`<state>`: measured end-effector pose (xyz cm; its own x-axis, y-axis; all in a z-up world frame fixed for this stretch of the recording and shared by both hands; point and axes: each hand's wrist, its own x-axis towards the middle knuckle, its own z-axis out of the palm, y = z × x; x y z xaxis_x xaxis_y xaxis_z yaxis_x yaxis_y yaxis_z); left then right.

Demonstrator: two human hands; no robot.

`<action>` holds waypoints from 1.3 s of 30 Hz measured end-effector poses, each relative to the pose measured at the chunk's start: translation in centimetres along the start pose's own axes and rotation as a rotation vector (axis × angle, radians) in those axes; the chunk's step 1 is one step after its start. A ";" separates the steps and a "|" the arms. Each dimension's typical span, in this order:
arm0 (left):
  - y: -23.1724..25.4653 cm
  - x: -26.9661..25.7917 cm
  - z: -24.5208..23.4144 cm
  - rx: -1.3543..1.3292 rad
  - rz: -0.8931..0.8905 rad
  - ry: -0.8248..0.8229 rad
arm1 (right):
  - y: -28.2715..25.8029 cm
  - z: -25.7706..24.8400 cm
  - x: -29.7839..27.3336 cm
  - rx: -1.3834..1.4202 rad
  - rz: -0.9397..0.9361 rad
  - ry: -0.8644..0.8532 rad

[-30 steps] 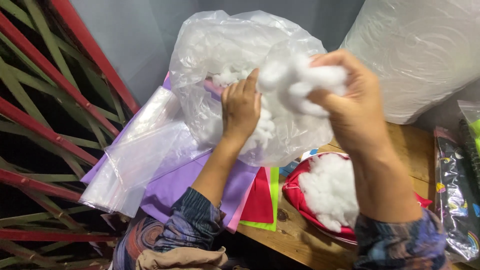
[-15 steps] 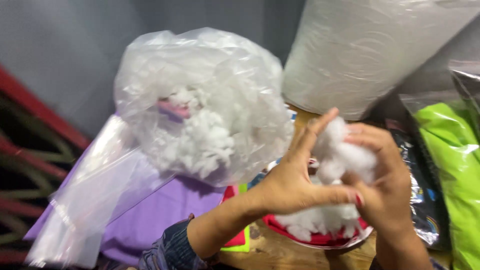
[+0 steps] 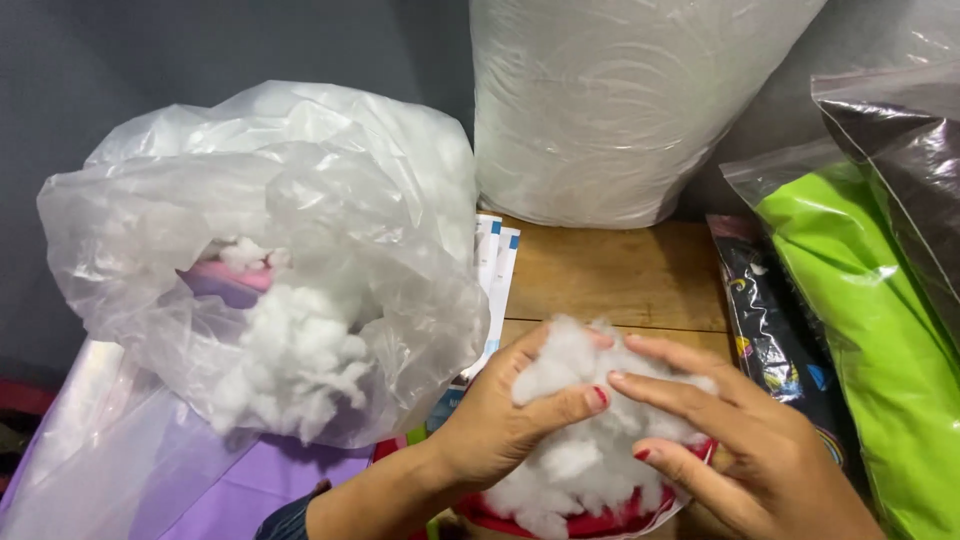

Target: Stuffing a red pillowcase with white fiberfill material taken from a large plastic bag.

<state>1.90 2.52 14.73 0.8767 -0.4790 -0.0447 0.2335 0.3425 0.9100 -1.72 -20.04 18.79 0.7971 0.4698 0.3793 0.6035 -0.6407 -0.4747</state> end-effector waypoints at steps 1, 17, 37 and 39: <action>0.3 0.1 -0.2 0.003 -0.004 -0.003 | 0.4 -0.4 0.0 0.002 0.004 0.004; 0.9 -0.8 -2.5 0.215 0.169 -0.043 | -1.1 0.2 0.1 0.133 0.010 0.159; 3.1 -0.9 -4.2 0.571 0.173 0.007 | 2.5 0.7 -0.1 0.084 0.202 0.133; 3.5 -1.0 -4.3 0.553 0.275 -0.023 | 2.6 1.8 -0.3 -0.147 0.052 0.076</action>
<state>3.69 7.68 16.17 0.8633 -0.4519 0.2247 -0.2576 -0.0115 0.9662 -0.35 -20.77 16.03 0.8202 0.3897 0.4188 0.5474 -0.7474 -0.3764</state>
